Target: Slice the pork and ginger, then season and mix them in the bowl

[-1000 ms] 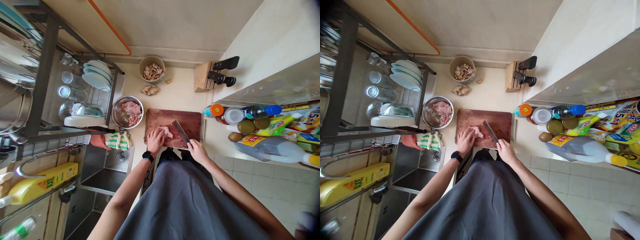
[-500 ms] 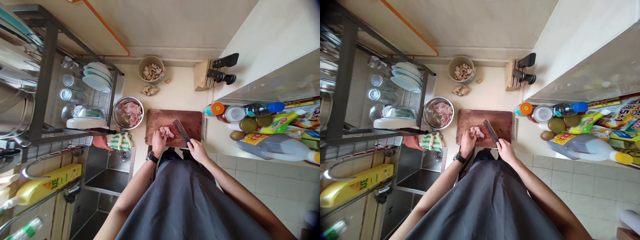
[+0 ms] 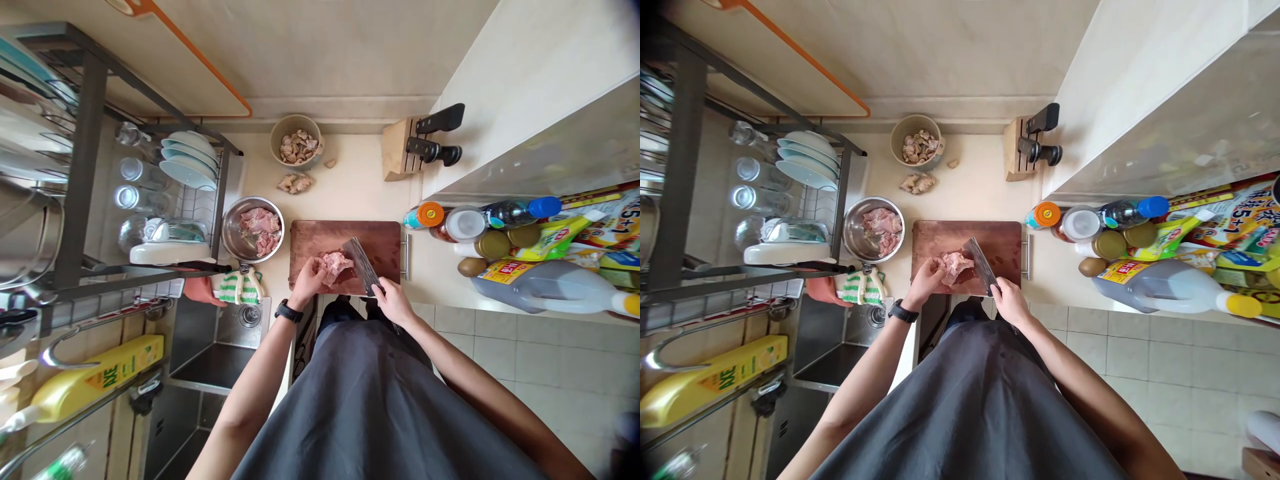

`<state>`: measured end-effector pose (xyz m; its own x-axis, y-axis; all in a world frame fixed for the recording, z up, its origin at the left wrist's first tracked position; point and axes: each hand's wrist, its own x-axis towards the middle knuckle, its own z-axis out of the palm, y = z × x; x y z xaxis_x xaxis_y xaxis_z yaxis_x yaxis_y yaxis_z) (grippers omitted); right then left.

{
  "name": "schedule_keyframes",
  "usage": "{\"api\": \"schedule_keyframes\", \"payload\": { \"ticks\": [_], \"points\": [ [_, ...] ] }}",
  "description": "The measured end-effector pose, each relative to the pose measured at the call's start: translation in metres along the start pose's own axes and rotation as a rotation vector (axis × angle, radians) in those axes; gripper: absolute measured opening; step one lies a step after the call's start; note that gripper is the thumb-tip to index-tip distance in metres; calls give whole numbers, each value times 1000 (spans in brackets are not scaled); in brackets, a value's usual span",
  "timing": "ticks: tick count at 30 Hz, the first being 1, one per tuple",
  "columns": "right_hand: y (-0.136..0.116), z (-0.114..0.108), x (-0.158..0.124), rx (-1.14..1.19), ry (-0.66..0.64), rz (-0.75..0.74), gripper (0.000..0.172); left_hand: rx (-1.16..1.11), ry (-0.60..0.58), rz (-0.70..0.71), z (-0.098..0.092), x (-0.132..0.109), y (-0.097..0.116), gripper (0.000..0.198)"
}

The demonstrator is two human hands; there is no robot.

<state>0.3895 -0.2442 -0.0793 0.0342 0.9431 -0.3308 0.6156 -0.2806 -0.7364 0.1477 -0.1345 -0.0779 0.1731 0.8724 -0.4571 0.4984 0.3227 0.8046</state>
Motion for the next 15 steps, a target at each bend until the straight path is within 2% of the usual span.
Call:
{"api": "schedule_keyframes", "payload": {
  "ticks": [2, 4, 7, 9, 11, 15],
  "points": [
    [-1, 0, 0, -36, 9, -15, 28, 326, 167, 127, 1, -1, -3, 14],
    [-2, 0, 0, -80, 15, -29, 26, 553, 252, 296, 8, -2, -3, 17],
    [-4, -1, 2, -144, 3, -47, 22, 661, 155, 508, 25, -1, -5, 24],
    [-8, -4, 4, -184, -25, -62, 21, 667, 93, 571, 34, 4, -10, 27],
    [-13, -9, 6, -231, -62, -74, 23, 665, 75, 573, 39, 9, -17, 27],
    [-31, -14, 9, -406, -152, -58, 25, 657, 110, 541, 42, 13, -34, 24]
  ]
}}
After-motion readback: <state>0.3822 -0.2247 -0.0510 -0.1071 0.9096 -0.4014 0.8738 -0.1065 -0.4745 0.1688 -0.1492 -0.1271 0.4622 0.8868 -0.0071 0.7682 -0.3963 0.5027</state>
